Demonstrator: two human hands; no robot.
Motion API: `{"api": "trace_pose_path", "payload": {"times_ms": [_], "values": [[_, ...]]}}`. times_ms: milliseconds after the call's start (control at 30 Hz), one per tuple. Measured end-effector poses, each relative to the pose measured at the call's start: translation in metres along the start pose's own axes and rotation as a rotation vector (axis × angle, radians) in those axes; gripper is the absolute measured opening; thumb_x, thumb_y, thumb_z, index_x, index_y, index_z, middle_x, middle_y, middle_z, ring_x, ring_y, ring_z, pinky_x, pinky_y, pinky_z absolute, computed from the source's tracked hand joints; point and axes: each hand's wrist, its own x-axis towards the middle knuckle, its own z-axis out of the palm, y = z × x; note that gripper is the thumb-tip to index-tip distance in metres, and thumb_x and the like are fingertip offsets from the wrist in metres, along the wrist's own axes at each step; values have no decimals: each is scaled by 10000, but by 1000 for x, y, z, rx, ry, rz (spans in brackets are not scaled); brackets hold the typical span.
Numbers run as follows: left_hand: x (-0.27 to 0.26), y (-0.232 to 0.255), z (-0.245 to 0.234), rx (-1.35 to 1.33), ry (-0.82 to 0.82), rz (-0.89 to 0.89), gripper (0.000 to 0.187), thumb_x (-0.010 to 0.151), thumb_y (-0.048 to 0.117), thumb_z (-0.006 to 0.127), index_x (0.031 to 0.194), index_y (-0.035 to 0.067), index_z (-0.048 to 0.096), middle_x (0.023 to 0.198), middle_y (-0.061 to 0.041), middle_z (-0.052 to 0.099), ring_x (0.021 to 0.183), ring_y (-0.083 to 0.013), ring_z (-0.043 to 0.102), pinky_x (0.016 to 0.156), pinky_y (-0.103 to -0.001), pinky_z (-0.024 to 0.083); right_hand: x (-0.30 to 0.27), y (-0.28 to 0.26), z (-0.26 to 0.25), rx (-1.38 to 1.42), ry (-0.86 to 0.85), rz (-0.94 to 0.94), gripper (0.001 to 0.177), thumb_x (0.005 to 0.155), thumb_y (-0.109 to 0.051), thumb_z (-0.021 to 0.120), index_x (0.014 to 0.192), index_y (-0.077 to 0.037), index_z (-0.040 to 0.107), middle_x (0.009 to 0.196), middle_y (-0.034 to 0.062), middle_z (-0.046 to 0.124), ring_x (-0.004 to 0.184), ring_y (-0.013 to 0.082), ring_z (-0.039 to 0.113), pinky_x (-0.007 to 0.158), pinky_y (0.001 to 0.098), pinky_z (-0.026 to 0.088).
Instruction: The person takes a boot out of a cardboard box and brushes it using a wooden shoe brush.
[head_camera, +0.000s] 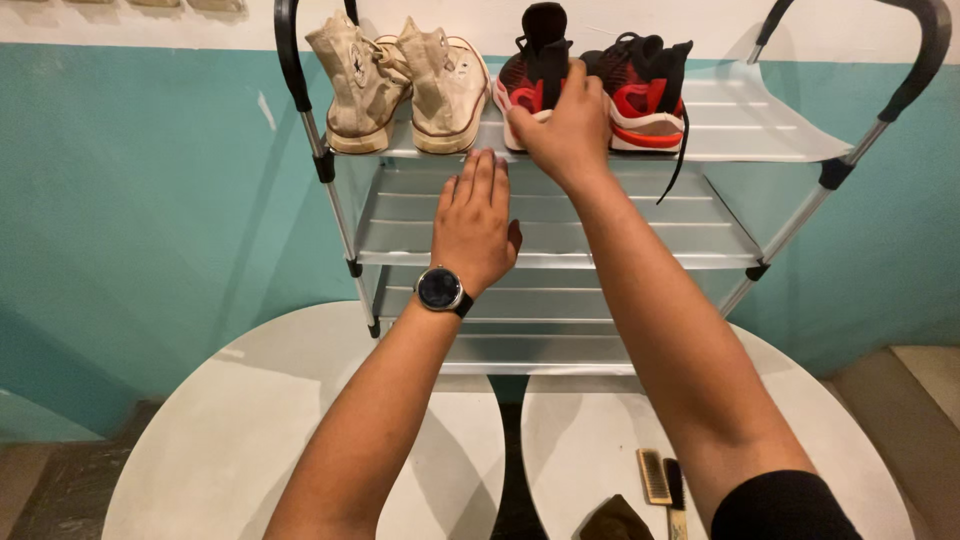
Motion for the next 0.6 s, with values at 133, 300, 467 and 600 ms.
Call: {"api": "trace_pose_path", "payload": {"times_ms": [133,300,467,600], "values": [[5,7,-12,12,21,7,829,776,227,756,1476,-71,425,1528,-249,425,1458,-369,387,1152,-511,365,0,33,-1,-120,226,-495,956,913,-548,898,1422,107,423,1251,304,563,1119,474,529,891,539,467],[17,14,-23,-44,81,-55,716,790,297,770,1346,-67,504,1362,-228,534,1300,-377,496,1010,-550,409,-10,69,-38,-283,631,-459,556,979,-361,860,1368,-191,500,1218,72,623,1141,259,589,1051,449,479],[52,19,-15,-154,297,-83,679,894,336,769,1368,-73,506,1292,-223,560,1192,-385,551,1013,-481,469,1,99,-47,-62,363,-231,943,915,-462,927,1454,86,381,1214,299,586,1090,453,560,900,517,481],[89,22,2,-209,356,-201,679,873,403,797,1258,-93,539,1171,-225,572,1068,-391,571,894,-478,508,0,107,-38,30,323,-223,910,908,-339,873,1500,81,325,1210,294,592,1087,461,591,911,525,494]]}}
